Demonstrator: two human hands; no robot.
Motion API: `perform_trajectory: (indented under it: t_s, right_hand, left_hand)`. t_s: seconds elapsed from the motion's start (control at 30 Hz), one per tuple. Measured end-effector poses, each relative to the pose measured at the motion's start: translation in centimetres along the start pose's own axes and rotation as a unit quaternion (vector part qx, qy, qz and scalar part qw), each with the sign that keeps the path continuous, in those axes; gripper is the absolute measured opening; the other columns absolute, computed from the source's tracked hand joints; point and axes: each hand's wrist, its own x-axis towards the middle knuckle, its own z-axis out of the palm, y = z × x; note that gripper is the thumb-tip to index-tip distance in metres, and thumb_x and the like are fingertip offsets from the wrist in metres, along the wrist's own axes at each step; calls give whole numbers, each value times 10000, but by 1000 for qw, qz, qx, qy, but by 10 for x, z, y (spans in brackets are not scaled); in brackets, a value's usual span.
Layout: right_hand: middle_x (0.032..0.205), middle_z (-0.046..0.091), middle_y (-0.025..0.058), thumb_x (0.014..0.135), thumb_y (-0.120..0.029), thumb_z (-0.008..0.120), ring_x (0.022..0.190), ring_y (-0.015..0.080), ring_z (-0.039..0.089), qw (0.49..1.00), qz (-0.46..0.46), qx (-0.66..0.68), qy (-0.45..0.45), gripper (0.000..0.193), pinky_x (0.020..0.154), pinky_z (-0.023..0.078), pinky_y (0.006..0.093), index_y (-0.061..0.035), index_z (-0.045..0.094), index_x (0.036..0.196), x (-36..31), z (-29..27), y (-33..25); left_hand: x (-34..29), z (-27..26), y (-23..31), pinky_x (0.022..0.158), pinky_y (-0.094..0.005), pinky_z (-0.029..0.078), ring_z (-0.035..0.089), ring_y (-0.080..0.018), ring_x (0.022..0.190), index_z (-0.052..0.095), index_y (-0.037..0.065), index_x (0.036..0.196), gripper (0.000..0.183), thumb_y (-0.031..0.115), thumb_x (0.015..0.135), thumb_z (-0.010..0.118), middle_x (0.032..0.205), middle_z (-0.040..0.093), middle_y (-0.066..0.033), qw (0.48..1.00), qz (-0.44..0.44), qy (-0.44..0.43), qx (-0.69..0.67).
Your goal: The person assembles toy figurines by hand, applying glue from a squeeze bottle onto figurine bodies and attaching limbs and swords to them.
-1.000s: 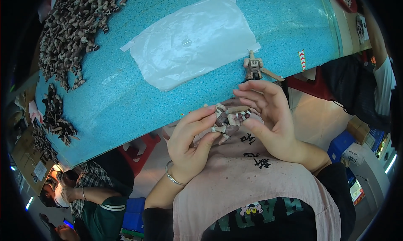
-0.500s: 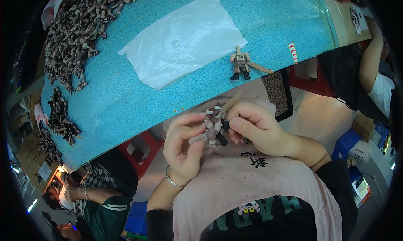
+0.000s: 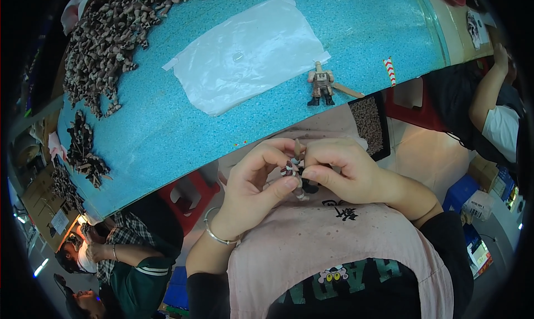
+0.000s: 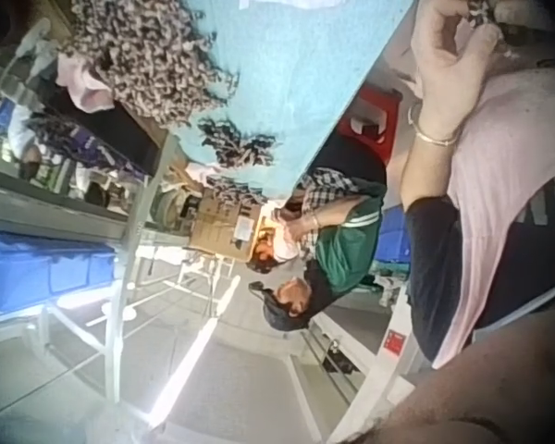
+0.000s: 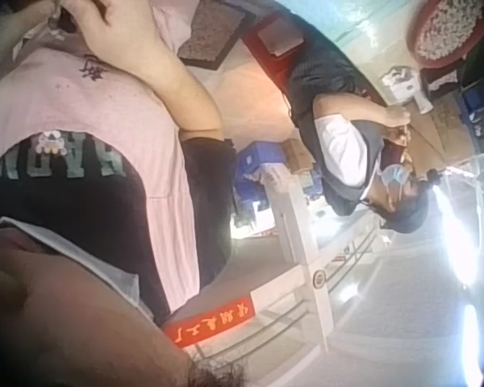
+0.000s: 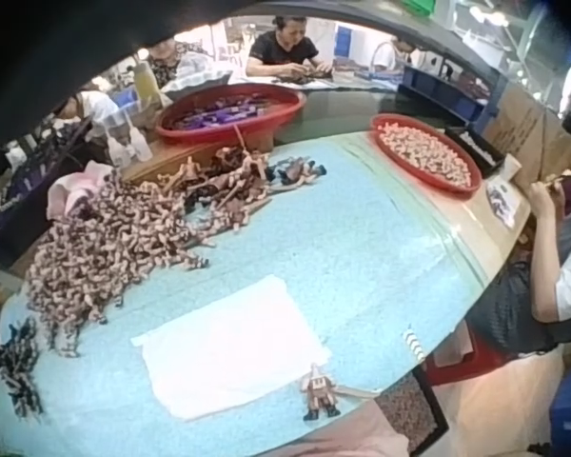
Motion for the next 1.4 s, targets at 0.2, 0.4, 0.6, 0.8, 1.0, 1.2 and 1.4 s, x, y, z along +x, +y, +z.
perform_trajectory:
  t_s: [0.2,0.4,0.6,0.8,1.0,1.2,1.4]
  right_hand:
    - [925,517,90,818,-109,678,822,225,531,995,-67,-17,73,285,686,439,334,-38,488,1018,12,10,-7]
    - [985,536,105,770,-6,677,885,248,563,993,-91,-62,45,363,785,466,340,-26,508,1090,15,8,-11]
    - [1042,581,124,763,-16,694,940,246,575,990,-102,-54,86,451,802,469,327,-27,556,1193,25,13,-19]
    - [982,582,123,764,1,657,883,234,585,988,-112,-77,74,427,740,485,307,-32,602,1186,29,15,-18]
    - [913,545,127,758,36,628,808,261,552,984,-136,-72,91,426,704,444,312,-38,599,1176,34,19,-17]
    - [1104,583,145,795,-28,657,1020,265,565,993,-109,-50,21,402,823,472,312,-14,597,1192,61,11,-18]
    - [1082,599,103,821,-37,612,935,196,580,968,-79,-198,134,287,779,475,326,-43,617,1109,130,-51,-35]
  left_hand:
    - [4,17,-1,955,-308,405,498,-184,1128,483,26,1119,371,-4,808,683,1170,488,-121,976,139,163,-45]
    - [-3,-2,7,1034,-383,344,423,-242,1236,523,12,1176,485,211,790,739,1212,470,-125,995,52,63,55]
    - [-5,-12,1,1066,-432,299,342,-295,1326,582,10,1112,455,253,767,751,1295,455,-142,995,84,36,34]
    - [-5,-12,-3,1064,-448,305,375,-316,1297,589,11,1083,432,218,753,777,1226,518,-127,991,114,66,33]
    - [-5,-11,-3,1046,-438,330,409,-312,1267,591,6,1083,419,209,766,774,1195,543,-117,987,131,91,13]
    - [-4,-30,2,1035,-428,343,426,-308,1254,612,3,1047,370,187,765,765,1177,552,-114,982,129,128,52]
    - [-14,-62,20,1032,-442,349,443,-309,1239,624,3,1044,387,194,742,775,1173,552,-130,958,171,215,80]
